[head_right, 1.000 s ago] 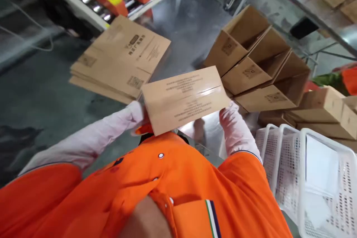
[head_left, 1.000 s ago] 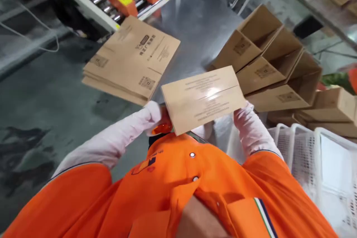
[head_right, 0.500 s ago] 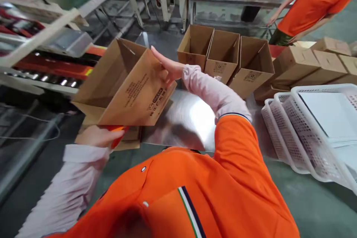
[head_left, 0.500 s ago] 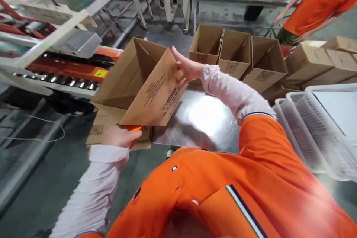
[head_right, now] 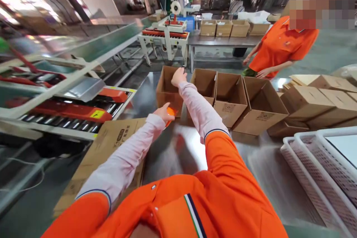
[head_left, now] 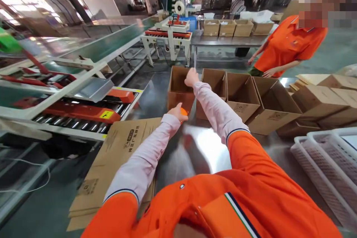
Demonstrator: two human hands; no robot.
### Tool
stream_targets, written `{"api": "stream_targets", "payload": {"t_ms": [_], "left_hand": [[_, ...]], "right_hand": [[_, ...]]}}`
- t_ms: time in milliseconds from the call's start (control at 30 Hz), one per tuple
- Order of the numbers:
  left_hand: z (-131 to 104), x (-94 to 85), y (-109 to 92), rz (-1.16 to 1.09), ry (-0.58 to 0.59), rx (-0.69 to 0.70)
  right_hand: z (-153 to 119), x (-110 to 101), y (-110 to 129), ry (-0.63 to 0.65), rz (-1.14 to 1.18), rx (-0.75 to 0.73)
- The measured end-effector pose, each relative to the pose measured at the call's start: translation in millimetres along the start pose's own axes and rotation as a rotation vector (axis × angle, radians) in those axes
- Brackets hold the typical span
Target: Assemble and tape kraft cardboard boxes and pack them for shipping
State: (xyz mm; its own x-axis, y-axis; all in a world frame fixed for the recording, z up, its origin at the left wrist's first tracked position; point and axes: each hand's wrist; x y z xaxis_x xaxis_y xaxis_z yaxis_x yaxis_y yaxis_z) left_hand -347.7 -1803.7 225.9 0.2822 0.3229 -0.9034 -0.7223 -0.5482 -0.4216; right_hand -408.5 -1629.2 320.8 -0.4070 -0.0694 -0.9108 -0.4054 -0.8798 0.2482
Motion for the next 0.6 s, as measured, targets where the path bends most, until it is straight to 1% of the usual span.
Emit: {"api": "stream_targets", "payload": {"t_ms": [33,67,100,133,167,233,267,333,400,433,500,533,567,600], "left_hand": [[12,4.5,-5,-0.024,0.022,0.029],[19,10.0,-8,-0.052,0.045,0.054],[20,16.2,-9,-0.079,0.069,0.074],[17,23.1,-8,-0.105,0.088,0.087],[8,30.5,-4,-0.136,0.100,0.091],[-22,46.1,10,-0.216,0.114,0.077],[-43,54.0,20,-0.273,0.117,0.054],[-93,69.4,41,-0.413,0.115,-0.021],[-152,83.9,61,-0.555,0.081,-0.127],[-182,90.7,69,-0.609,0.051,-0.187],[-244,103.4,80,-0.700,-0.022,-0.307],[-273,109.0,83,-0.749,-0.067,-0.366],[-299,113.8,83,-0.792,-0.105,-0.419],[-324,117.5,81,-0.824,-0.141,-0.468]], "right_hand": [[-3,10,0,0.024,-0.030,-0.034],[-9,21,0,0.061,-0.059,-0.070],[-15,32,-1,0.096,-0.087,-0.101],[-21,42,-2,0.112,-0.113,-0.127],[-27,51,-5,0.111,-0.141,-0.141],[-34,63,-13,0.090,-0.205,-0.162],[-36,65,-17,0.086,-0.232,-0.177],[-35,63,-23,0.117,-0.272,-0.217],[-33,56,-23,0.135,-0.274,-0.178],[-33,53,-19,0.108,-0.258,-0.128],[-39,51,-4,0.048,-0.177,-0.040],[-47,55,8,0.066,-0.113,-0.019],[-60,61,21,0.128,-0.050,-0.019],[-79,71,36,0.231,0.000,-0.029]]}}
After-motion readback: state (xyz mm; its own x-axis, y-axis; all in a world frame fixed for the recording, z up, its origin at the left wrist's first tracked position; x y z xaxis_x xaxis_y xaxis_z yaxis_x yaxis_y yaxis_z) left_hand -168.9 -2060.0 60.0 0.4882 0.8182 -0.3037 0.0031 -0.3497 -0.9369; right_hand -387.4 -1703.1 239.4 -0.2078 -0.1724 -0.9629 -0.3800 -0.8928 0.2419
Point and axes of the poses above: each hand's wrist, its own z-axis towards the middle knuckle, its own x-axis out of the palm, y = z × x, and after that the axes turned 15 degrees about x, right-handed
